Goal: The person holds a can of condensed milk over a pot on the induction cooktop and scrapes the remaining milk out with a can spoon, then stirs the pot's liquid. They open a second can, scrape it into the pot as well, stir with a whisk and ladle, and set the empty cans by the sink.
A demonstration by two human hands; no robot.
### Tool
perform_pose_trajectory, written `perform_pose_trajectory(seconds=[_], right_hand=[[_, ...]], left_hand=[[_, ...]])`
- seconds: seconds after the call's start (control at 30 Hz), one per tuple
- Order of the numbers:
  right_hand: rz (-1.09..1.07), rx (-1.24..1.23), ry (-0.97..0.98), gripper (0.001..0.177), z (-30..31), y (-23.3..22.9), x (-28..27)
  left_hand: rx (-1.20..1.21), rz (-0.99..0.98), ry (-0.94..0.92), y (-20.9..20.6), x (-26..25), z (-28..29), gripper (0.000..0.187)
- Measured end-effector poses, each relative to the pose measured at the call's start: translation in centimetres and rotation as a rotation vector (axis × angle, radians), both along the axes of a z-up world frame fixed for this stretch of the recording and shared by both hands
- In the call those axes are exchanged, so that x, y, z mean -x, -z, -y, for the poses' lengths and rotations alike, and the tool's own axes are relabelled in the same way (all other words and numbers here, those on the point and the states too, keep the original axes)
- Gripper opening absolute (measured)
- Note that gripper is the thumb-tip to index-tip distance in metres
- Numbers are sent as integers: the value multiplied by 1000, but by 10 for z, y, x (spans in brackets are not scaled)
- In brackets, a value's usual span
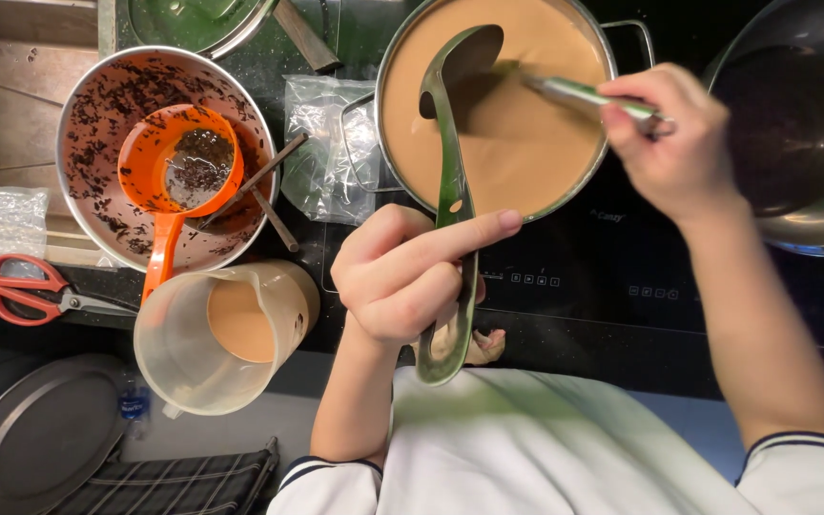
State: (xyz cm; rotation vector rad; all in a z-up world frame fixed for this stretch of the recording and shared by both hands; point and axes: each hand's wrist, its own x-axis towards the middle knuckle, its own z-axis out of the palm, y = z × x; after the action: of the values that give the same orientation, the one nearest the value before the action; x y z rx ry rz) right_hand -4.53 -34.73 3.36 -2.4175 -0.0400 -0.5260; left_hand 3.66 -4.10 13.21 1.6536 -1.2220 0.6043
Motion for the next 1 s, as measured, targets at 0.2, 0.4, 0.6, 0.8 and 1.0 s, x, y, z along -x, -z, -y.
perform_pose_trajectory(seconds=[0.2, 0.4, 0.6, 0.8, 1.0], right_hand=[[-129, -103, -168, 23, -26, -15, 1], [-196, -128, -18, 14, -1, -11, 45], [-59, -553, 206, 15, 37, 33, 60], [0, -736, 247, 15, 36, 47, 49], [46, -694, 345, 38, 7, 7, 42]], left_hand=[[-4, 10, -12, 0, 2, -1, 30], [9, 1, -3, 4, 1, -2, 34], [45, 19, 62, 5, -3, -1, 35], [4, 50, 161, 34, -1, -11, 18], [-124, 79, 156, 22, 13, -11, 20]])
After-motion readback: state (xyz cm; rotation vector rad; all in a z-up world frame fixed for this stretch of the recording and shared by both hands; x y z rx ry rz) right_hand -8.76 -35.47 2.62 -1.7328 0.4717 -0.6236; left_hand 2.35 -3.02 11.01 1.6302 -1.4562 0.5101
